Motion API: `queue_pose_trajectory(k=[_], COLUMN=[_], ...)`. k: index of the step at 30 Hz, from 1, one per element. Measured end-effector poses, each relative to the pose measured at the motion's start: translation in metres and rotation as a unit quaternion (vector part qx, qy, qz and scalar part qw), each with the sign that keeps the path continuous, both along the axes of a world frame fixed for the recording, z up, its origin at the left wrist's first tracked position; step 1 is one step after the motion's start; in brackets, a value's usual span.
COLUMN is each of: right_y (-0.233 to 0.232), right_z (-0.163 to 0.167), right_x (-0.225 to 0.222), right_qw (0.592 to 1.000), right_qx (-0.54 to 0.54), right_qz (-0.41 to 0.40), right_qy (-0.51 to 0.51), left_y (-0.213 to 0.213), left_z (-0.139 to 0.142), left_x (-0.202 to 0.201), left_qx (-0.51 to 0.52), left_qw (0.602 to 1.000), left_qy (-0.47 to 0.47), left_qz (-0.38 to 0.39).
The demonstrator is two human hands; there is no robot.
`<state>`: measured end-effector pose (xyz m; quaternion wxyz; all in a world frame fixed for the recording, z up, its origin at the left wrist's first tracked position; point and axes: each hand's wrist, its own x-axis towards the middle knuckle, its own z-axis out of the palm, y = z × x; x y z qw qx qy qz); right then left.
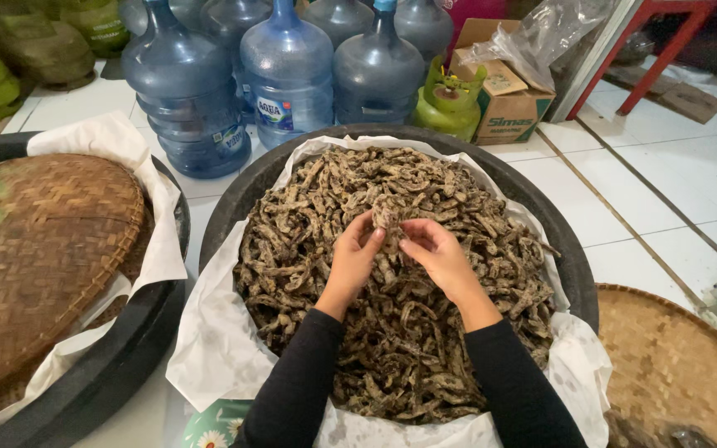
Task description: The person sits on the floor beside a large basin of dried fish and fills small clear plastic bags with pieces taken from the basin by hand. They press the fish into each bag, close it, and set filled bags on a woven tray beside them.
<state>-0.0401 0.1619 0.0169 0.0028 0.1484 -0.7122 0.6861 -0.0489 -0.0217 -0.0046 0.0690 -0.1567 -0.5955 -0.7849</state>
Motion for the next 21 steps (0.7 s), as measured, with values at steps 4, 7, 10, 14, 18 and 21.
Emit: queue_pose_trajectory(k=[4,7,10,14,18,21], right_y=[0.001,0.000,-0.002,-0.003,-0.001,0.000], right_z=[-0.006,-0.008,-0.005,0.002,0.005,0.000], right_x=[-0.004,-0.006,-0.005,0.001,0.005,0.002], right_qw=[1.000,0.991,0.999,0.997,0.991,0.986], right_qx=[0.019,0.114,0.024,-0.034,0.056,0.095], right_qz=[-0.017,-0.067,-0.032,0.012,-0.045,-0.073], right_qy=[0.016,0.027,0.011,0.075,0.114,0.111], left_y=[0.002,0.004,0.001,-0.002,-0.002,-0.002], left_z=[-0.001,-0.001,0.001,0.002,0.000,0.000], left_x=[-0.001,-0.001,0.000,0.003,0.002,0.001], left_qx=[0.042,0.017,0.014,0.013,0.020,0.017], left_qw=[0.998,0.999,0.998,0.996,0.995,0.997], left_qy=[0.009,0.011,0.034,0.022,0.017,0.015], left_qz=[-0.051,-0.033,-0.055,-0.080,-0.097,-0.067])
